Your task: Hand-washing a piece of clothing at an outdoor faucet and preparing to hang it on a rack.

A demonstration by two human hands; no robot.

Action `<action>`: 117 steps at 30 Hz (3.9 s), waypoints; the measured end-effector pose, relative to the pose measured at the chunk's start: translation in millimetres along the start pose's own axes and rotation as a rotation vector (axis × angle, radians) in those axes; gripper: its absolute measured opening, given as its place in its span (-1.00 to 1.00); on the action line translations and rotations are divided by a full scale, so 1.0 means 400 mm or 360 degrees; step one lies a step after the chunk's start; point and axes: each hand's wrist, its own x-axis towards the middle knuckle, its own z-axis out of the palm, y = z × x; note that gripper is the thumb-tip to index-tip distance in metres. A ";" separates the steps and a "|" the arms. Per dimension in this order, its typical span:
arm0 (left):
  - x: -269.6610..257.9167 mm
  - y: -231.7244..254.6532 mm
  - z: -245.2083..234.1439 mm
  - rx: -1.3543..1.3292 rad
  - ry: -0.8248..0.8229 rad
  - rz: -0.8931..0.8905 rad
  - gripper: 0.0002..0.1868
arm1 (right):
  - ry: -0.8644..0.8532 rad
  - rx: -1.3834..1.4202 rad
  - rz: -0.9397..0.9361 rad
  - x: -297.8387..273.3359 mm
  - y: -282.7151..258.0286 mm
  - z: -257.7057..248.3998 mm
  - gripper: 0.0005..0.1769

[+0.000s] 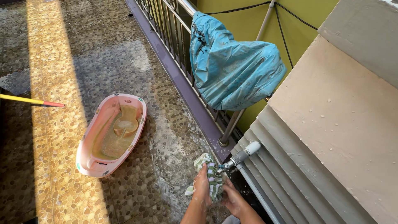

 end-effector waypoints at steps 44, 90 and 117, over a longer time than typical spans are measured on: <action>0.293 -0.169 -0.107 0.0407 0.0252 -0.0278 -0.26 | -0.0011 0.0597 0.0321 0.264 0.077 -0.014 -0.66; 0.096 -0.081 -0.122 -0.0081 0.0046 -0.0377 -0.46 | -0.0084 0.0345 -0.0001 0.075 -0.003 0.054 -0.79; 0.253 -0.175 -0.078 -0.0106 0.0208 -0.0044 -0.51 | 0.0500 -0.1170 -0.2086 -0.355 -0.320 0.146 -0.59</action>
